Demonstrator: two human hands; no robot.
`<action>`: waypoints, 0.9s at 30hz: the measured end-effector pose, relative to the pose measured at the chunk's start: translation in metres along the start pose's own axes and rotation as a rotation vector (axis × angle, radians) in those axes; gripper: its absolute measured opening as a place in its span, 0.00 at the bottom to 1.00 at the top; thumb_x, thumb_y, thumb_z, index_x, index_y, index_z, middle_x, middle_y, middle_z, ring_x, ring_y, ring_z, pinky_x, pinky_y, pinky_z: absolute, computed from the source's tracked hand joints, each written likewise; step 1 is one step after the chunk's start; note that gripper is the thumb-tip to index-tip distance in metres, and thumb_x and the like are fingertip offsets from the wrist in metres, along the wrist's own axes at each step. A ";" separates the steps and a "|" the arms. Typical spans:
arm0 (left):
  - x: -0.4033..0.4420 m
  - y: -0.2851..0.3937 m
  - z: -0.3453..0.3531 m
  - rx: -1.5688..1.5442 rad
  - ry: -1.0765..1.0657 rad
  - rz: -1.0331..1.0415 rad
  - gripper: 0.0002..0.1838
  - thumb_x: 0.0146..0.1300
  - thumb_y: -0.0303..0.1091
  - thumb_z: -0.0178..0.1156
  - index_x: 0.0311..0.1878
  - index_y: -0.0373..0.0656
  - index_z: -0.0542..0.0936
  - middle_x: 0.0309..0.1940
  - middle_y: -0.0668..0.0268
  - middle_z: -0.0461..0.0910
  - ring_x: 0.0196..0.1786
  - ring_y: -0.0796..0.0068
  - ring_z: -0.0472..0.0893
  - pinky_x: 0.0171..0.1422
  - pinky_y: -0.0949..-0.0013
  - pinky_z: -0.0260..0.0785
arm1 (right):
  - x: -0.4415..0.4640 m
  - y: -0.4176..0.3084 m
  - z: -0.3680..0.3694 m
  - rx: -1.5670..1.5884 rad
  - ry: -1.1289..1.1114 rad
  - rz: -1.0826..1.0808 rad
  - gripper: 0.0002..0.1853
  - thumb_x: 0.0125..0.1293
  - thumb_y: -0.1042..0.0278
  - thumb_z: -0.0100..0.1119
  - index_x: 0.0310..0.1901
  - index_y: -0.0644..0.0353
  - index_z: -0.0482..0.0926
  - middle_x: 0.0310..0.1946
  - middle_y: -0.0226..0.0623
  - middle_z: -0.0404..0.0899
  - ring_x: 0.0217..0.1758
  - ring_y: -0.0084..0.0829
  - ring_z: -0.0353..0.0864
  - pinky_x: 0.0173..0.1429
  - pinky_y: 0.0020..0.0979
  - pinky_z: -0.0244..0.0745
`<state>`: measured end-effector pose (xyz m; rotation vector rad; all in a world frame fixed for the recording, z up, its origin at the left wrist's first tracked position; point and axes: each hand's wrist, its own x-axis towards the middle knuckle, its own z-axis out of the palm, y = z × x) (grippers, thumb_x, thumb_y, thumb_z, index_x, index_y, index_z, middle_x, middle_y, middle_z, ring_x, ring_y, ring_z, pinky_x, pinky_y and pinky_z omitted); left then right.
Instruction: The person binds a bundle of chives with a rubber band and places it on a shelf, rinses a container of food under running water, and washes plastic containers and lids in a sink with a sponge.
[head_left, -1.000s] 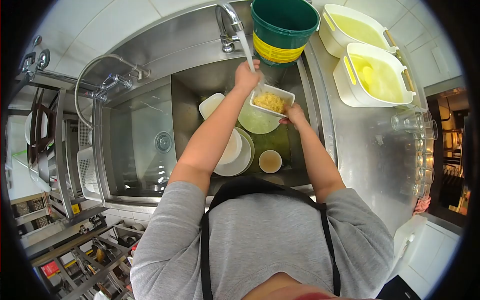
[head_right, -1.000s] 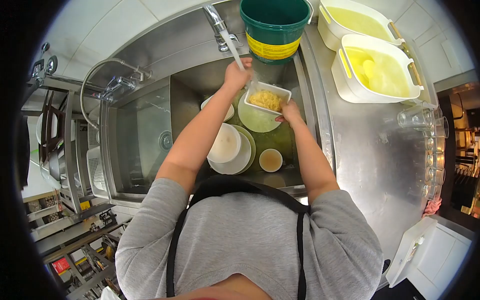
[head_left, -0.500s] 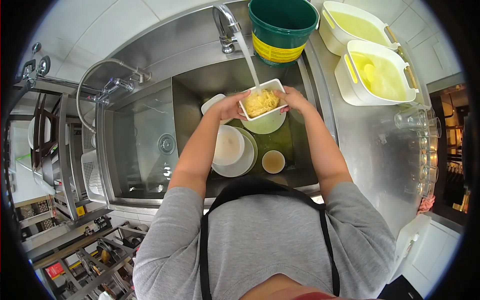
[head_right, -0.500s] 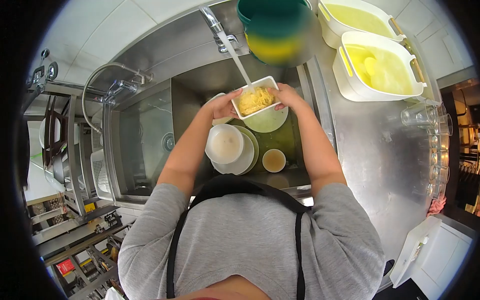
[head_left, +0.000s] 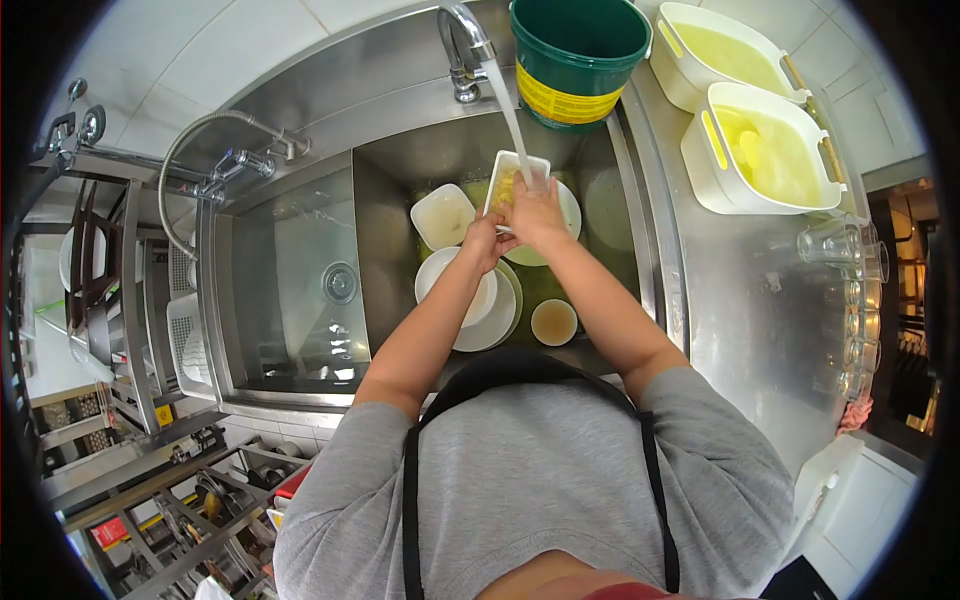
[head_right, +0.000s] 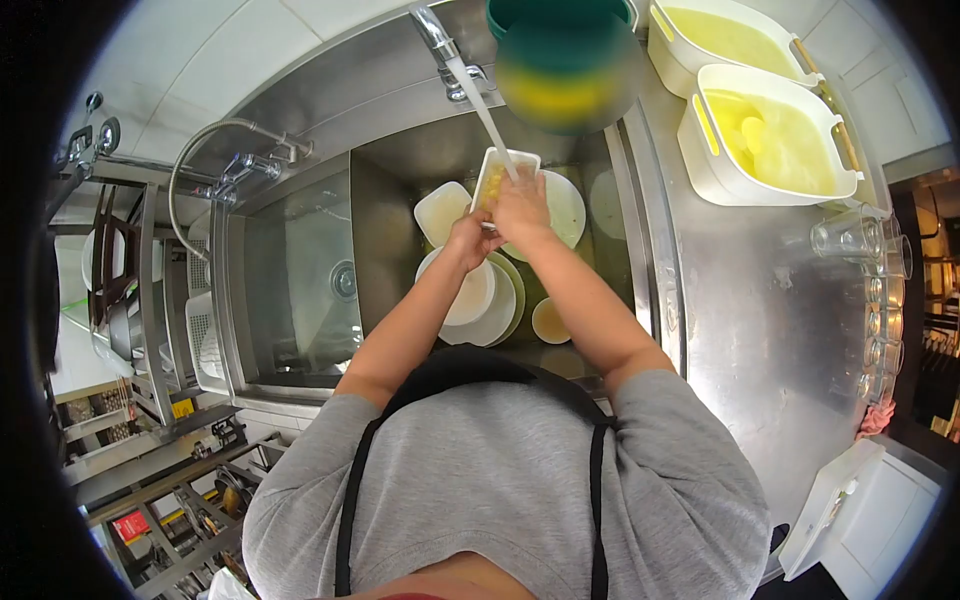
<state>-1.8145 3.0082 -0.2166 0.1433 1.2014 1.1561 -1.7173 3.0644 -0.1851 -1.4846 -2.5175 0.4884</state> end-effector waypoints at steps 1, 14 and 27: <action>-0.003 0.002 0.004 0.045 0.040 0.031 0.32 0.59 0.27 0.40 0.67 0.51 0.46 0.47 0.54 0.70 0.38 0.60 0.78 0.42 0.56 0.76 | 0.003 -0.004 0.004 0.028 -0.095 0.076 0.33 0.62 0.51 0.48 0.63 0.66 0.57 0.62 0.54 0.58 0.68 0.44 0.54 0.71 0.49 0.39; -0.028 0.089 0.011 1.504 0.360 0.394 0.31 0.59 0.42 0.46 0.67 0.52 0.56 0.56 0.35 0.60 0.52 0.40 0.71 0.55 0.55 0.67 | 0.045 -0.048 0.091 1.341 0.221 0.376 0.34 0.66 0.53 0.42 0.69 0.52 0.42 0.68 0.35 0.51 0.71 0.33 0.49 0.71 0.45 0.40; -0.002 0.106 0.010 1.607 0.294 0.471 0.29 0.60 0.41 0.47 0.65 0.51 0.59 0.49 0.43 0.70 0.47 0.51 0.77 0.50 0.55 0.72 | 0.070 -0.046 0.086 1.054 0.439 0.380 0.29 0.66 0.54 0.43 0.67 0.48 0.51 0.66 0.38 0.56 0.68 0.37 0.56 0.67 0.32 0.52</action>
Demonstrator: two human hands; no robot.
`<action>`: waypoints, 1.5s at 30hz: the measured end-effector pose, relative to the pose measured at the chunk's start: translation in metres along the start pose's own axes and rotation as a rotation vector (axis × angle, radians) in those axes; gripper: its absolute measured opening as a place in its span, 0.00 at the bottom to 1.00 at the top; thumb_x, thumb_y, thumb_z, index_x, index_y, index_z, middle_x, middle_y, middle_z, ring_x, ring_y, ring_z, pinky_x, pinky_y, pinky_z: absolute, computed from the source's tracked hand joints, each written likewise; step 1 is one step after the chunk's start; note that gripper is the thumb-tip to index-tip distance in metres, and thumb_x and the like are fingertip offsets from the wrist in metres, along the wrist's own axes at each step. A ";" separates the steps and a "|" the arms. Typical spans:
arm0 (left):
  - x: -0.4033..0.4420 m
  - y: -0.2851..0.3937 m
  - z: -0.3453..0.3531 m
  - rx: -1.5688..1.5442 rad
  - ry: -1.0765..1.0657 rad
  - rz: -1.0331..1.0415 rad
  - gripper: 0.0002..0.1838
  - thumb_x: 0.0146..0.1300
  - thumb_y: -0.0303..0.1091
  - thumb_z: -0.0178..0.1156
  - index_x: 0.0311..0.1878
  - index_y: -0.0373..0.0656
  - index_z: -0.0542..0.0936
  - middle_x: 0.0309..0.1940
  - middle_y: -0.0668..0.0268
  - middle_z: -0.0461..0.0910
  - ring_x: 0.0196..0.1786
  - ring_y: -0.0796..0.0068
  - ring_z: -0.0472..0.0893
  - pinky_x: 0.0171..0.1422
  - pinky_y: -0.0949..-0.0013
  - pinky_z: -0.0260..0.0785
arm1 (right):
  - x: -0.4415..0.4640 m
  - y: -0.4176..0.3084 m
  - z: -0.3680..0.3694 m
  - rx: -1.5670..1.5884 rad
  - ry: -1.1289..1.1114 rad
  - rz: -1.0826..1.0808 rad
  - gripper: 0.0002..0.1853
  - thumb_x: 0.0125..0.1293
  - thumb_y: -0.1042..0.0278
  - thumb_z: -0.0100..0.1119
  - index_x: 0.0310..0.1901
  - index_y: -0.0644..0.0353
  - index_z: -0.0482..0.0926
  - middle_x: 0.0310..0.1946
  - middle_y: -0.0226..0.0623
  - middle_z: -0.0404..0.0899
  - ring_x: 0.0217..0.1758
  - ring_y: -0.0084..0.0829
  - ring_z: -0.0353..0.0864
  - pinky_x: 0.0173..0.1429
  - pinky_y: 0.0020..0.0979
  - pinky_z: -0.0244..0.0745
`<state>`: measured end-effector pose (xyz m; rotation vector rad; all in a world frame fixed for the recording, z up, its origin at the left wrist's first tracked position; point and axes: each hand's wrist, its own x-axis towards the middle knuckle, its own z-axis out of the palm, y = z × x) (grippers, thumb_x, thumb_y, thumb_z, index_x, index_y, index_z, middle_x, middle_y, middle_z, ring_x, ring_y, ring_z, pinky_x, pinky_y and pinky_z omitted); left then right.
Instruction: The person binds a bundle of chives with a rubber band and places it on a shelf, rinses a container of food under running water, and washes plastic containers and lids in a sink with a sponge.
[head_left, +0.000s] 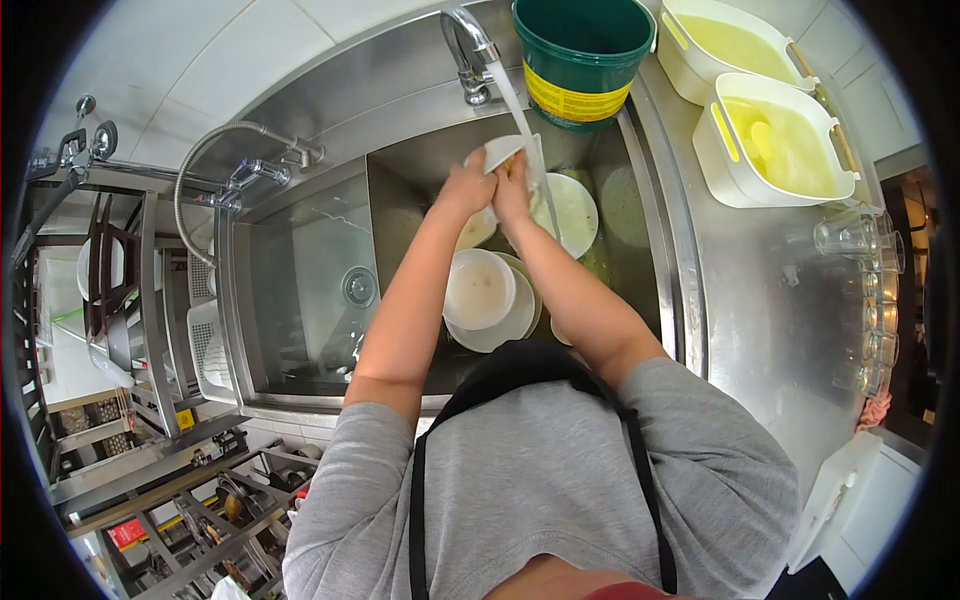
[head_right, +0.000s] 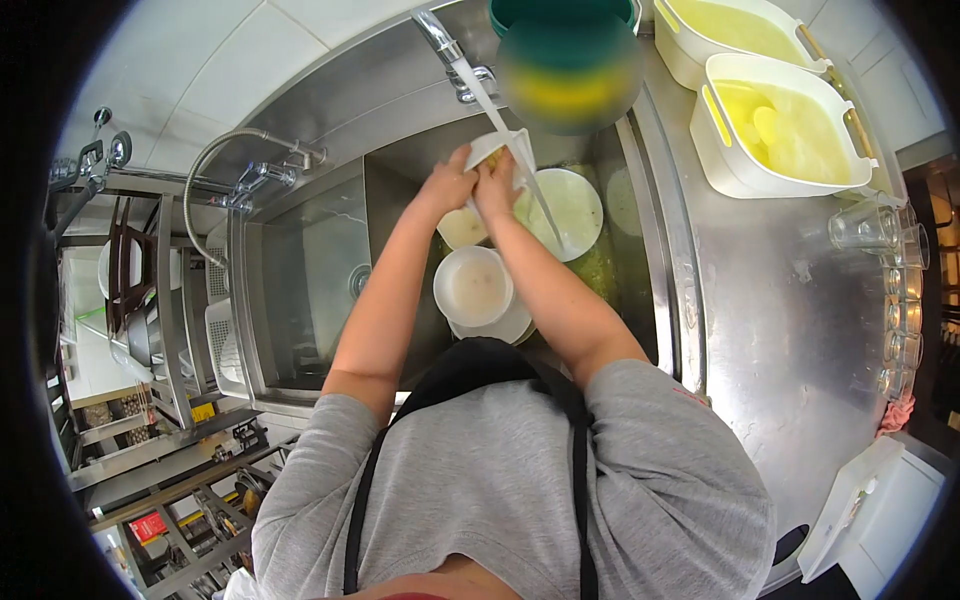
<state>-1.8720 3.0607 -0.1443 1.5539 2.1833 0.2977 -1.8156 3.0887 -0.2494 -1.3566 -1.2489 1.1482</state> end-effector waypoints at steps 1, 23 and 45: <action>-0.004 -0.002 0.010 -0.005 -0.002 0.002 0.29 0.60 0.41 0.47 0.65 0.51 0.59 0.49 0.43 0.70 0.47 0.51 0.77 0.50 0.55 0.72 | -0.009 -0.046 -0.042 -0.423 -0.204 0.195 0.37 0.64 0.51 0.45 0.69 0.58 0.43 0.66 0.46 0.56 0.68 0.41 0.56 0.67 0.33 0.54; -0.040 0.016 0.082 -1.525 -0.433 -0.332 0.26 0.58 0.23 0.40 0.62 0.42 0.54 0.48 0.51 0.70 0.44 0.55 0.77 0.47 0.59 0.76 | 0.011 -0.065 -0.160 -1.079 -0.800 -0.355 0.12 0.61 0.63 0.47 0.38 0.55 0.80 0.39 0.36 0.78 0.48 0.36 0.76 0.69 0.49 0.42; -0.045 0.006 0.071 -1.640 -0.355 -0.356 0.22 0.59 0.23 0.40 0.58 0.37 0.55 0.51 0.49 0.69 0.47 0.54 0.77 0.49 0.58 0.76 | 0.076 -0.093 -0.169 -0.403 -0.465 -0.360 0.10 0.61 0.69 0.52 0.42 0.60 0.79 0.40 0.39 0.76 0.44 0.38 0.77 0.50 0.31 0.70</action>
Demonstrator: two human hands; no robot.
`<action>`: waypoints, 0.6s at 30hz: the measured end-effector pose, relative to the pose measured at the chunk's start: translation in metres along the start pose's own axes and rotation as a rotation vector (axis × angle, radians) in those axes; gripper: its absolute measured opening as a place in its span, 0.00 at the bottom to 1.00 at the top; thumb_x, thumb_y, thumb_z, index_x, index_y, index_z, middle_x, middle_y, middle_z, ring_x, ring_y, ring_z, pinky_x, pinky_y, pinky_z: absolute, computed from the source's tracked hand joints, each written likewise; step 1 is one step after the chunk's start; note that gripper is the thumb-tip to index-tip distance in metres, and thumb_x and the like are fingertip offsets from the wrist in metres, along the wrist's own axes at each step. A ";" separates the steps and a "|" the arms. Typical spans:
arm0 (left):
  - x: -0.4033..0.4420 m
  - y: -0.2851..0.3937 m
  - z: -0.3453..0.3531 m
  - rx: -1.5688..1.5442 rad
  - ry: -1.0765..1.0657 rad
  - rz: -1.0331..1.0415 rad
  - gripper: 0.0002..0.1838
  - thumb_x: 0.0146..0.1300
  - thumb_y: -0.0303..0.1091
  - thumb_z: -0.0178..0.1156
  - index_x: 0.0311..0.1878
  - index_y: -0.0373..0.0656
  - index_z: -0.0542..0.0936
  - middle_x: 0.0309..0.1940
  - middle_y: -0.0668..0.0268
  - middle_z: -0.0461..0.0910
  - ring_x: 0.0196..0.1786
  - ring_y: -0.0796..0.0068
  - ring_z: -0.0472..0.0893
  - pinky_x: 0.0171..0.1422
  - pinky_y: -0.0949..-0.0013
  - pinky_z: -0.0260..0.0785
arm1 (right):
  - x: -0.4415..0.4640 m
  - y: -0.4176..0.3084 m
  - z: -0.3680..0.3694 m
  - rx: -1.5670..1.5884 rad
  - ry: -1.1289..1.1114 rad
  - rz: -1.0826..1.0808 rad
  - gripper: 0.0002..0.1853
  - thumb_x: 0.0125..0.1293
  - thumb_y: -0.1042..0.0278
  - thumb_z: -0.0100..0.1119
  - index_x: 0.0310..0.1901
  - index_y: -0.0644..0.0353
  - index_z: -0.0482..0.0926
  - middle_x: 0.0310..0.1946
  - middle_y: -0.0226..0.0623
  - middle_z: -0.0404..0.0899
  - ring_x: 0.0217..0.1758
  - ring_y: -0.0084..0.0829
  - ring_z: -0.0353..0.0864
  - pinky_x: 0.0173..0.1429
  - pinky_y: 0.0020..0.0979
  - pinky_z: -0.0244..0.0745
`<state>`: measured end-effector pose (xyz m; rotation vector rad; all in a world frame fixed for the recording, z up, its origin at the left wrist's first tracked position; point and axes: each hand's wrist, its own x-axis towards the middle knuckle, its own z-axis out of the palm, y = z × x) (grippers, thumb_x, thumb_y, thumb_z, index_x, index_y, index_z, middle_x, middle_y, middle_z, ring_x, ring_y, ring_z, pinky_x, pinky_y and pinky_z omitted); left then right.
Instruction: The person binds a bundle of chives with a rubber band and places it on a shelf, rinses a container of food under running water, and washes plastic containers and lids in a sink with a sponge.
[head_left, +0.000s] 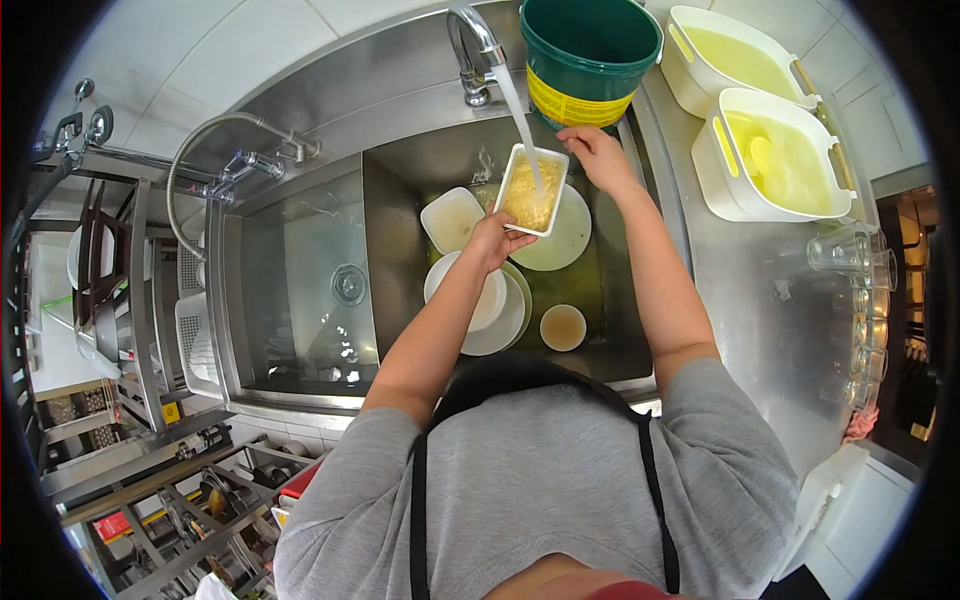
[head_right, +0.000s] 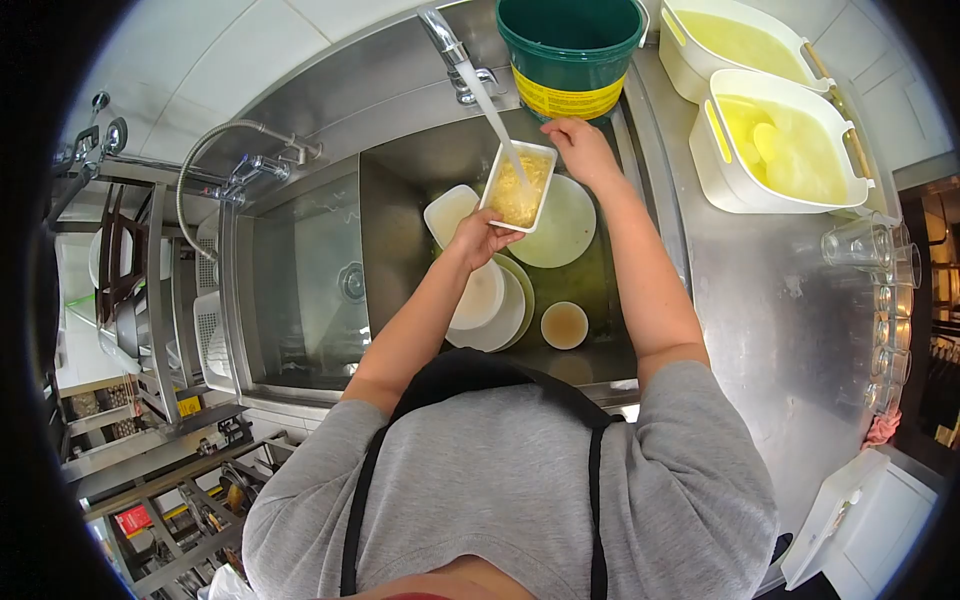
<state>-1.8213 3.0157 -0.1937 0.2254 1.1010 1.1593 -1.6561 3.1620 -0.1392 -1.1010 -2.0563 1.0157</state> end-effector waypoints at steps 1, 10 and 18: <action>0.000 0.000 0.001 -0.002 -0.002 0.004 0.22 0.59 0.23 0.40 0.58 0.37 0.55 0.51 0.49 0.69 0.47 0.54 0.77 0.49 0.58 0.76 | 0.008 -0.003 0.003 0.027 -0.049 -0.011 0.11 0.61 0.68 0.52 0.44 0.60 0.78 0.42 0.39 0.77 0.46 0.37 0.77 0.52 0.31 0.69; -0.015 0.001 -0.001 0.010 0.016 0.024 0.23 0.59 0.23 0.40 0.59 0.36 0.56 0.50 0.49 0.70 0.45 0.56 0.78 0.48 0.59 0.77 | 0.088 -0.038 0.054 0.893 -0.135 0.363 0.20 0.64 0.66 0.51 0.56 0.63 0.65 0.47 0.41 0.73 0.46 0.36 0.76 0.49 0.31 0.71; -0.067 0.004 -0.011 0.010 -0.021 0.005 0.31 0.58 0.24 0.39 0.67 0.46 0.49 0.50 0.55 0.68 0.44 0.63 0.78 0.46 0.62 0.77 | 0.134 -0.071 0.058 1.227 -0.040 0.249 0.15 0.64 0.70 0.48 0.52 0.63 0.69 0.44 0.35 0.72 0.43 0.24 0.68 0.50 0.26 0.64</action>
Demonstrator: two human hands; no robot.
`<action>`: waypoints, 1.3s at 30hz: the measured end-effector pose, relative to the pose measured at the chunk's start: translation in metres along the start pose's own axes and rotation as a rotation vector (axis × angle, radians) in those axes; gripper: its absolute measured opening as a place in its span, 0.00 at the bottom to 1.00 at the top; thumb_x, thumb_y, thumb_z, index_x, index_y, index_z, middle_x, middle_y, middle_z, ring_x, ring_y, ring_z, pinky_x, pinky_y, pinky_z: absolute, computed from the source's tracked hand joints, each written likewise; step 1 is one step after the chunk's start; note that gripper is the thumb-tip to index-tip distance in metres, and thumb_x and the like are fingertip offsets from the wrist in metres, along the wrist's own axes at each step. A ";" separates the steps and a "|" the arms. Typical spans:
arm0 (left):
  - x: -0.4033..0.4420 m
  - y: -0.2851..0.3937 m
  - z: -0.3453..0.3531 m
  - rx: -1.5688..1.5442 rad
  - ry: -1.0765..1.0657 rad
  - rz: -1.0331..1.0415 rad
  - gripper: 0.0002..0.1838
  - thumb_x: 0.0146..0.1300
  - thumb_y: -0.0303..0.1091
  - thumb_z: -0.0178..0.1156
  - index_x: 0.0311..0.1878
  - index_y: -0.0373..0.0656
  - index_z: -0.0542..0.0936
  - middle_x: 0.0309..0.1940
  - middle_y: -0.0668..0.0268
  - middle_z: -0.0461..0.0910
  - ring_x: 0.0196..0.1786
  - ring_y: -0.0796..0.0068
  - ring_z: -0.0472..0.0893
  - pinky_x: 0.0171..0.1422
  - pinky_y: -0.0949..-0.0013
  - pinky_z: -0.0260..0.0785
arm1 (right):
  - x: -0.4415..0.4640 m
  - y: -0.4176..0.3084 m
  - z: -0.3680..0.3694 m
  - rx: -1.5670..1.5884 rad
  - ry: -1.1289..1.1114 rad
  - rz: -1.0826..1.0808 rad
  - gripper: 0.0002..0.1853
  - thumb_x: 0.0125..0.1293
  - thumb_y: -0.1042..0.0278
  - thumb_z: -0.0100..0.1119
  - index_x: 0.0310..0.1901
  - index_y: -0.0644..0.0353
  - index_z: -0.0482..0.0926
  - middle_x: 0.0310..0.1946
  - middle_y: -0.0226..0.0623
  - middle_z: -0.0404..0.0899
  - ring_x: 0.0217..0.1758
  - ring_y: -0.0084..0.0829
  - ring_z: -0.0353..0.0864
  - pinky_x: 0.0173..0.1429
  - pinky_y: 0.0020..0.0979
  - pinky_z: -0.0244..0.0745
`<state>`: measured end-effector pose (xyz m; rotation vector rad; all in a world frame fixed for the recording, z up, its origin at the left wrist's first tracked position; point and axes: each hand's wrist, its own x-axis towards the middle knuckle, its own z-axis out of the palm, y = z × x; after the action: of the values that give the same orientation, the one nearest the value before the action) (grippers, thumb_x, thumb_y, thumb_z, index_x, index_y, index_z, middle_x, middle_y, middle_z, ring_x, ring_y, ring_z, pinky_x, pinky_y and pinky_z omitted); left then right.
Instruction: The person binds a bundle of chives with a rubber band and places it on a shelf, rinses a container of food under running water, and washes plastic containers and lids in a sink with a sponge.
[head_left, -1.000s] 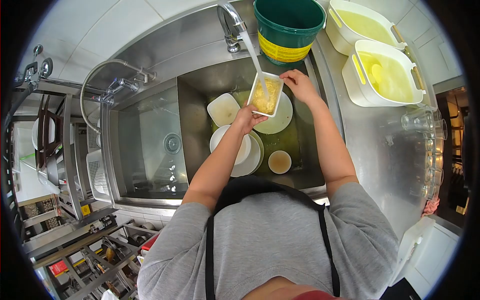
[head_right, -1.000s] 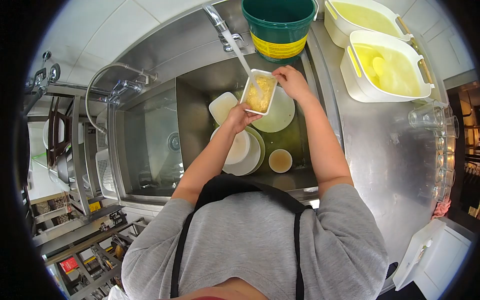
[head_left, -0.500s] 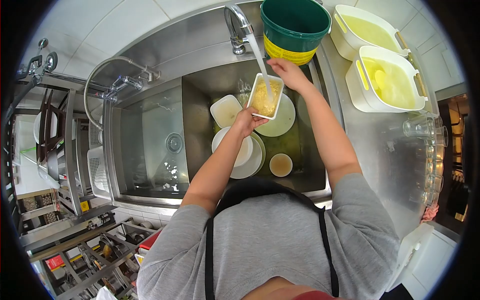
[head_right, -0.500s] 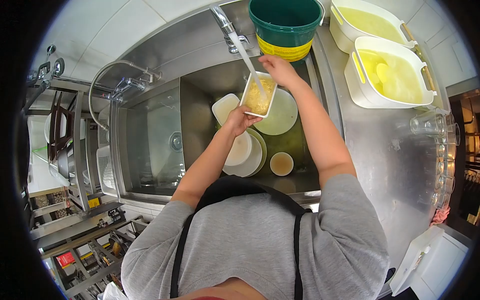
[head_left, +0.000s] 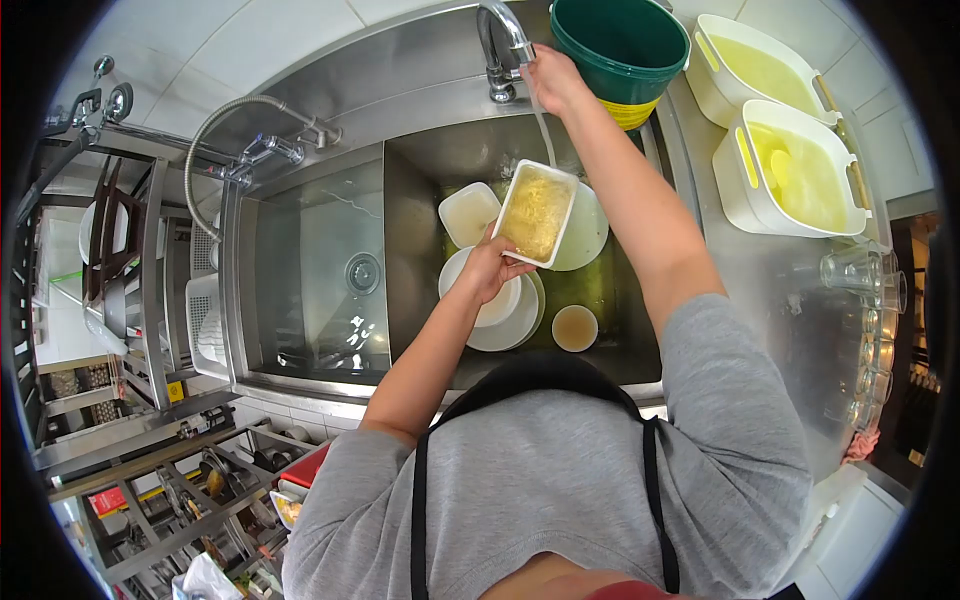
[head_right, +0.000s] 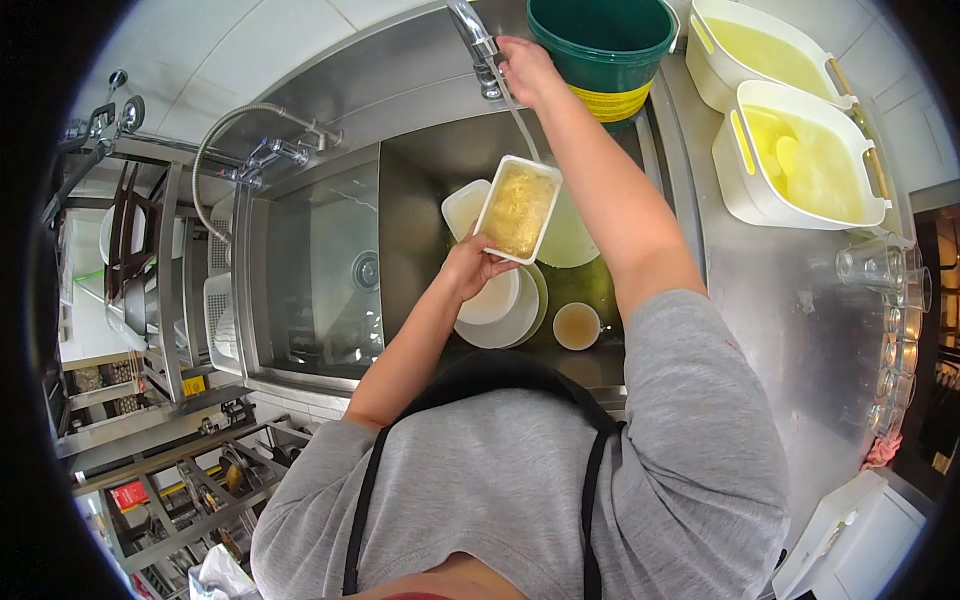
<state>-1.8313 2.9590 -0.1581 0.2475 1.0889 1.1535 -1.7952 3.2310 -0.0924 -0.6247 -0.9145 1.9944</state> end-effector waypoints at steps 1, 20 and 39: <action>-0.007 0.000 -0.001 0.002 0.000 0.000 0.31 0.58 0.24 0.39 0.67 0.46 0.49 0.50 0.55 0.68 0.44 0.63 0.78 0.46 0.62 0.77 | 0.000 0.002 -0.004 0.002 0.000 -0.001 0.15 0.64 0.70 0.48 0.52 0.63 0.69 0.44 0.35 0.72 0.43 0.24 0.68 0.50 0.26 0.64; -0.053 0.003 0.015 0.101 -0.162 0.100 0.32 0.56 0.25 0.40 0.67 0.47 0.49 0.56 0.57 0.66 0.50 0.62 0.75 0.48 0.60 0.74 | -0.328 0.040 -0.075 -0.403 0.296 0.227 0.28 0.67 0.45 0.42 0.63 0.51 0.58 0.59 0.32 0.63 0.58 0.29 0.66 0.58 0.35 0.59; -0.120 -0.015 0.062 0.423 -0.650 -0.343 0.27 0.57 0.26 0.45 0.61 0.41 0.55 0.53 0.53 0.68 0.48 0.57 0.76 0.48 0.58 0.75 | -0.569 0.049 -0.010 -0.178 0.897 -0.140 0.20 0.65 0.51 0.51 0.54 0.52 0.70 0.50 0.30 0.73 0.51 0.24 0.72 0.53 0.26 0.65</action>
<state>-1.7718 2.8752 -0.0700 0.6859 0.7370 0.4642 -1.5107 2.7359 -0.0848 -1.3597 -0.5433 1.2808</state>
